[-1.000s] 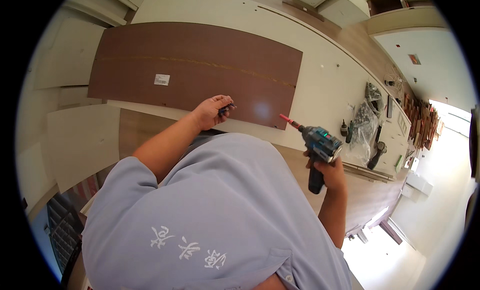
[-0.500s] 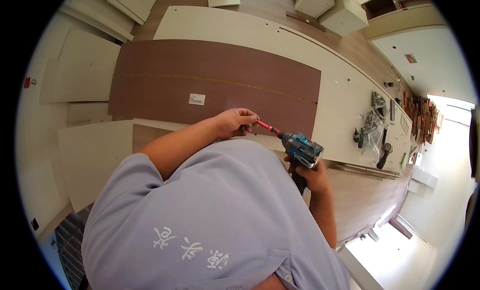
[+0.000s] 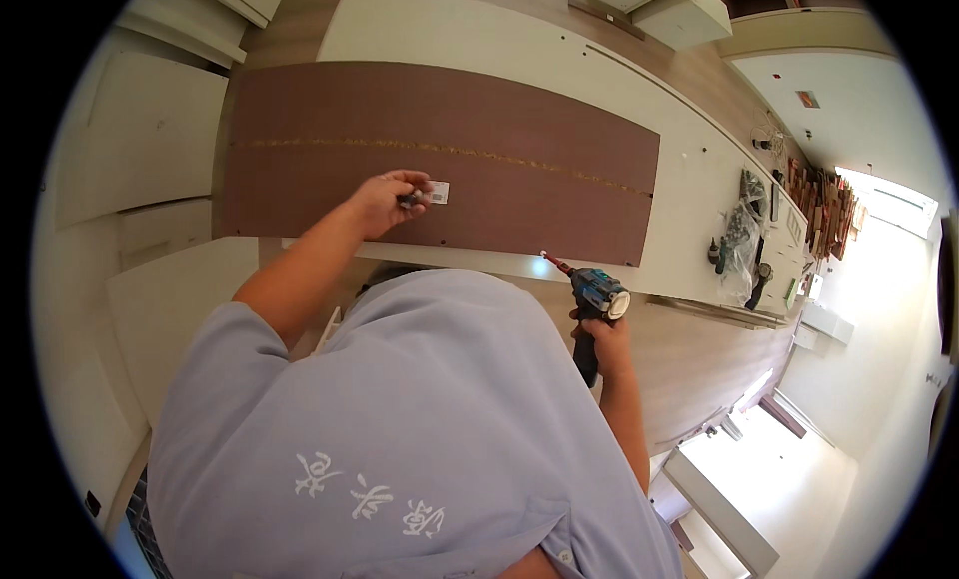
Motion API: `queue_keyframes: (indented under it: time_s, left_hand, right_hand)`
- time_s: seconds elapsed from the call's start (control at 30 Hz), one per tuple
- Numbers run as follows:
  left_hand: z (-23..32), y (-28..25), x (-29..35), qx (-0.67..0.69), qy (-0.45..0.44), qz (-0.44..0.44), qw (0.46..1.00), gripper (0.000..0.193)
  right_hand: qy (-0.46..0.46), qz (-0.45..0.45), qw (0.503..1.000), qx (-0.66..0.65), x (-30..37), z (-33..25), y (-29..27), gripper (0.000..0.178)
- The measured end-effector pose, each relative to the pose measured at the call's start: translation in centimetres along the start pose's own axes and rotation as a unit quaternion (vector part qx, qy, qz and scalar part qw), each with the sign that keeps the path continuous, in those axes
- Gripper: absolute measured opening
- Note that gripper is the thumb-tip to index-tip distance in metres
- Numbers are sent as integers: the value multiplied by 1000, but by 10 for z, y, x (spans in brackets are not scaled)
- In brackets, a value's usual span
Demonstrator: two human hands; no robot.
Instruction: The person attaches components to furniture panels using a power drill and hardware, then moves a finished drawer panel to a storage area.
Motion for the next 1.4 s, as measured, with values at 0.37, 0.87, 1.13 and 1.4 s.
queue_keyframes:
  time_s: [0.37,0.87,1.13,1.4]
  left_hand:
    - [46,-78,29,44,76,104,991,17]
    - [15,-106,36,184,93,79,975,20]
    - [59,-223,71,234,163,217,934,17]
    - [102,-359,150,-188,157,595,765,51]
  right_hand:
    - [-141,-197,917,318,-5,-65,154,33]
    - [-289,-279,699,591,29,-119,236,50]
    - [-277,-263,669,638,32,-120,238,50]
    - [-269,-265,711,594,35,-124,235,41]
Point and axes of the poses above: each hand's wrist, its own x-axis away from the middle knuckle, its own y-axis out of the palm, z = x × y, the point moved 9 cm from there along -x, towards the middle knuckle, and after that the axes turned 15 degrees about z, right-handed, at the moved point
